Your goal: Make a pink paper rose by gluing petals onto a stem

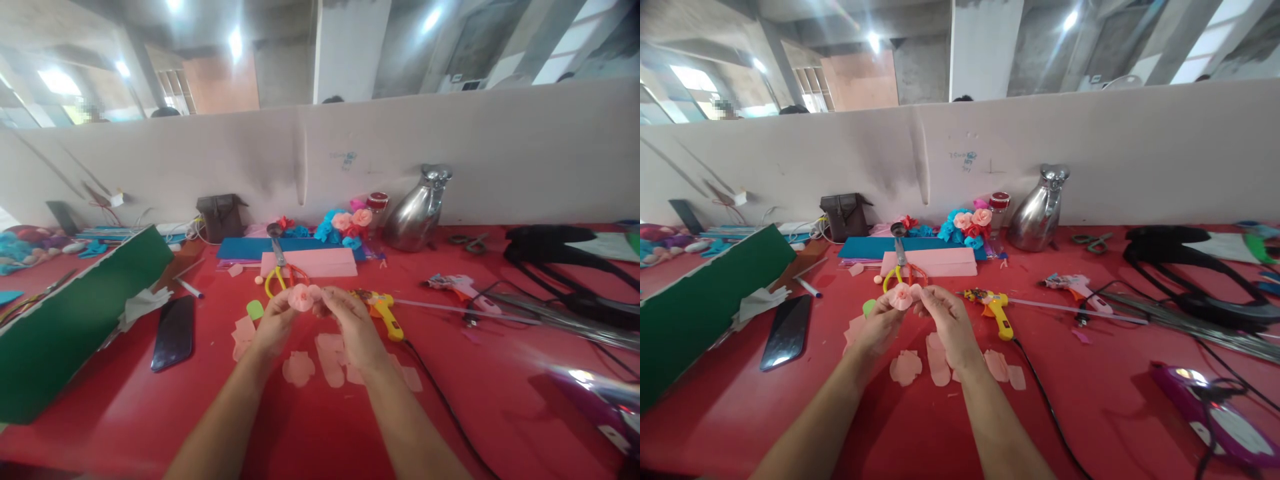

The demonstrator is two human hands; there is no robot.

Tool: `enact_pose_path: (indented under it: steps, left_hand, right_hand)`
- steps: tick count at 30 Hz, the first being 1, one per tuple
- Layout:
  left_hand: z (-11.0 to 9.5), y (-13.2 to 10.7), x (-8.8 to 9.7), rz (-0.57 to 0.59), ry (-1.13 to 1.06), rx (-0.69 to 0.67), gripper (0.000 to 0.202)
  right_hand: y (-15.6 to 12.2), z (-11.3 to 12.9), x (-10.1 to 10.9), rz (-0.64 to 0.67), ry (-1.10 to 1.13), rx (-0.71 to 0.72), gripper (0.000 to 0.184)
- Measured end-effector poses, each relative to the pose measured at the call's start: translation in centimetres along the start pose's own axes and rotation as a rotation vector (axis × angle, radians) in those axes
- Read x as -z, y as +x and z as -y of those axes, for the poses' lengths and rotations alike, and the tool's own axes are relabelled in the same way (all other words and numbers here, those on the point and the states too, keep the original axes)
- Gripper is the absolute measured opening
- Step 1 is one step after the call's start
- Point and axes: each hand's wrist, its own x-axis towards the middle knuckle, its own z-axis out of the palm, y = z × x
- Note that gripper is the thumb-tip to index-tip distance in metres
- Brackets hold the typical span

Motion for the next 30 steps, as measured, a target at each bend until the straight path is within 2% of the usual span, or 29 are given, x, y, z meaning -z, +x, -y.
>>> enact_pose_path:
  steps: [4, 8, 11, 15, 19, 24, 30]
  left_hand:
    - [-0.2, 0.1, -0.1, -0.068, 0.034, -0.019, 0.017]
    - [-0.5, 0.2, -0.4, -0.141, -0.030, 0.024, 0.016]
    - [-0.8, 0.1, -0.9, -0.137, -0.105, 0.076, 0.015]
    - [-0.8, 0.0, -1.5, -0.134, -0.166, 0.098, 0.015]
    - [-0.6, -0.1, -1.6, -0.147, -0.128, 0.084, 0.017]
    - [-0.4, -0.1, -1.5, -0.107, -0.063, 0.051, 0.014]
    - [-0.3, 0.0, -1.5, -0.124, -0.115, 0.065, 0.015]
  right_hand:
    - [0.1, -0.5, 0.1, -0.092, 0.017, 0.005, 0.016]
    - [0.3, -0.8, -0.1, -0.059, -0.123, 0.001, 0.017]
    - [0.4, -1.1, -0.5, -0.039, -0.160, 0.014, 0.018]
    - [0.5, -1.7, -0.8, -0.092, -0.146, 0.037, 0.017]
    - [0.6, -2.0, -0.8, -0.158, -0.168, 0.051, 0.021]
    - [0.6, -2.3, -0.9, -0.178, -0.233, 0.060, 0.028]
    - [0.6, -2.5, -1.2, -0.192, -0.209, 0.047, 0.025]
